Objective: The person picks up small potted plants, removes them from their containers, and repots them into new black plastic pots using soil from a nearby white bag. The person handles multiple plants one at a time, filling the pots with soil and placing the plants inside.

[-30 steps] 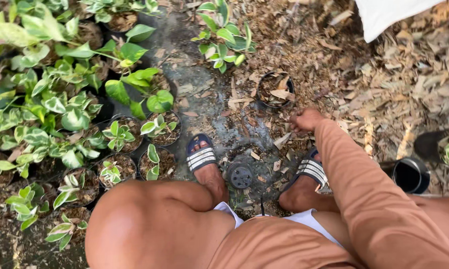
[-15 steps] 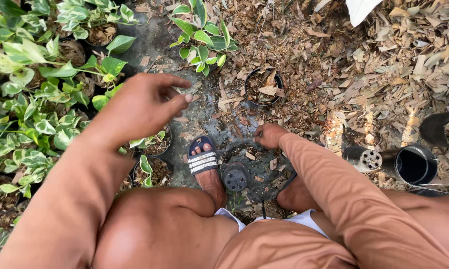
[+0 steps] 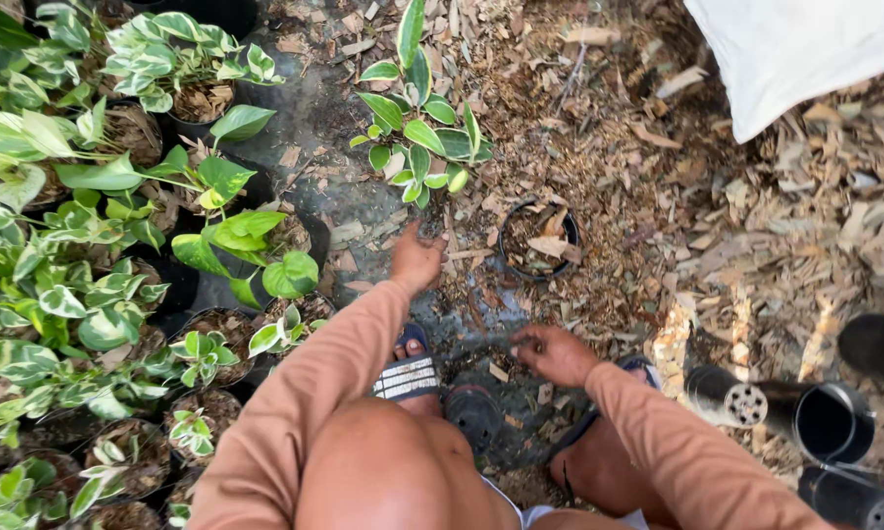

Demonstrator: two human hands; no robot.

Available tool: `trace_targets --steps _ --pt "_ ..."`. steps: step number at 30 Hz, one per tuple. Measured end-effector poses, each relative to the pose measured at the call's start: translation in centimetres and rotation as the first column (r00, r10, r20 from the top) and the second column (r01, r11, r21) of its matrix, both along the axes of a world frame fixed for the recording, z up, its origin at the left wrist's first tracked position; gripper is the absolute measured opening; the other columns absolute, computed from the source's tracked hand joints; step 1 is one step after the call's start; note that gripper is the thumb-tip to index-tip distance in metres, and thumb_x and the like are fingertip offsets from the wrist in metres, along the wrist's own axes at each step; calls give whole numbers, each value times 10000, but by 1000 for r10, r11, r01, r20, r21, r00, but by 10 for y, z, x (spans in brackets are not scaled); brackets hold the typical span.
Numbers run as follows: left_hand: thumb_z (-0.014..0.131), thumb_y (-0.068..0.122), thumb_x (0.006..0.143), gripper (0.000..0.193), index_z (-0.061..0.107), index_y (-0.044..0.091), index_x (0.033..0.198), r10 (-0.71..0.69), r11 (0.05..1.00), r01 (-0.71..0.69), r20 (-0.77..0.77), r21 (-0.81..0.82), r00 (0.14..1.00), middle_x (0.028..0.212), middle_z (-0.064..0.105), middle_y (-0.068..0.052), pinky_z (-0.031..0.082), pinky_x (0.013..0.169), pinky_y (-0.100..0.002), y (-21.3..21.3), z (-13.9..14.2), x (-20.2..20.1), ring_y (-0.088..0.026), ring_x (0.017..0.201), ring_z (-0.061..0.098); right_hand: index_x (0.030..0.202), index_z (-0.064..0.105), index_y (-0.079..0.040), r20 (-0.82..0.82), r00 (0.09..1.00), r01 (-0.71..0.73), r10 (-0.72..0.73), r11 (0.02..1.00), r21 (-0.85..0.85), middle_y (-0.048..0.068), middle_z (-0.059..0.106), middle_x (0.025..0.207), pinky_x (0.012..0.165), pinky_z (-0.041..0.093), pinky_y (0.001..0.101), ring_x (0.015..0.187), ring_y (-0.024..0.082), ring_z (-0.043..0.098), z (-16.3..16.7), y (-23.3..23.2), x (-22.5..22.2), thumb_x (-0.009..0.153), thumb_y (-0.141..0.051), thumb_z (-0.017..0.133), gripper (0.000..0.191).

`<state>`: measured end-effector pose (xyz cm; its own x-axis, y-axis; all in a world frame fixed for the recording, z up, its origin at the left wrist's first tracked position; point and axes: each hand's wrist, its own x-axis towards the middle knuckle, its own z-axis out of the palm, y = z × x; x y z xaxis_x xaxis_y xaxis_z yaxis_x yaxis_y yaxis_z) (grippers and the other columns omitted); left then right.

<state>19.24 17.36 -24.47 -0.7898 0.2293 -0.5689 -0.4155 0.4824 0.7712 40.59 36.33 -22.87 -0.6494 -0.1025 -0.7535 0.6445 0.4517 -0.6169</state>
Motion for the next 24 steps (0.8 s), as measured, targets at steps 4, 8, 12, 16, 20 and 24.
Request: trace_targets --steps 4,8,12,16,20,24 --pt "643 182 976 805 157 64 1607 264 927 -271 63 261 962 1056 731 -176 597 642 -322 26 -25 -9 -214 801 749 1239 690 -92 -98 995 -29 28 999 -17 78 738 874 733 575 309 751 144 684 -9 3 6 937 -271 683 351" --pt "641 215 1036 706 209 68 1575 341 858 -352 99 373 935 1173 706 -149 586 653 -308 40 -33 -24 -209 844 757 1248 677 -89 67 995 77 -74 996 -49 37 734 872 716 559 304 767 123 662 -13 4 3 947 -265 659 349" --pt "608 160 1015 657 265 123 1574 438 794 -418 63 441 897 1192 697 -183 588 653 -322 47 -26 -33 -244 878 745 1257 675 -84 102 986 138 -132 989 -46 49 717 858 689 550 300 742 124 643 -12 10 -4 950 -235 657 342" --pt "608 123 973 691 231 168 1551 507 662 -481 129 575 852 1249 664 -119 629 740 -332 52 -20 -35 -261 937 761 1270 652 -70 81 976 207 -201 976 -71 32 742 882 679 563 288 719 130 659 -13 13 -7 944 -202 645 352" --pt "647 109 982 578 361 91 1484 537 610 -499 141 616 832 1208 696 -164 646 795 -374 52 -25 -43 -287 961 766 1268 667 -59 101 979 184 -178 981 -57 45 721 854 688 566 289 724 119 649 -15 11 -2 952 -217 643 354" --pt "689 72 968 503 453 46 1412 578 528 -523 168 669 798 1241 679 -168 639 899 -397 44 -29 -54 -284 1034 739 1268 653 -57 127 982 148 -141 988 -48 47 716 846 699 568 293 725 123 659 -20 5 4 964 -243 631 356"
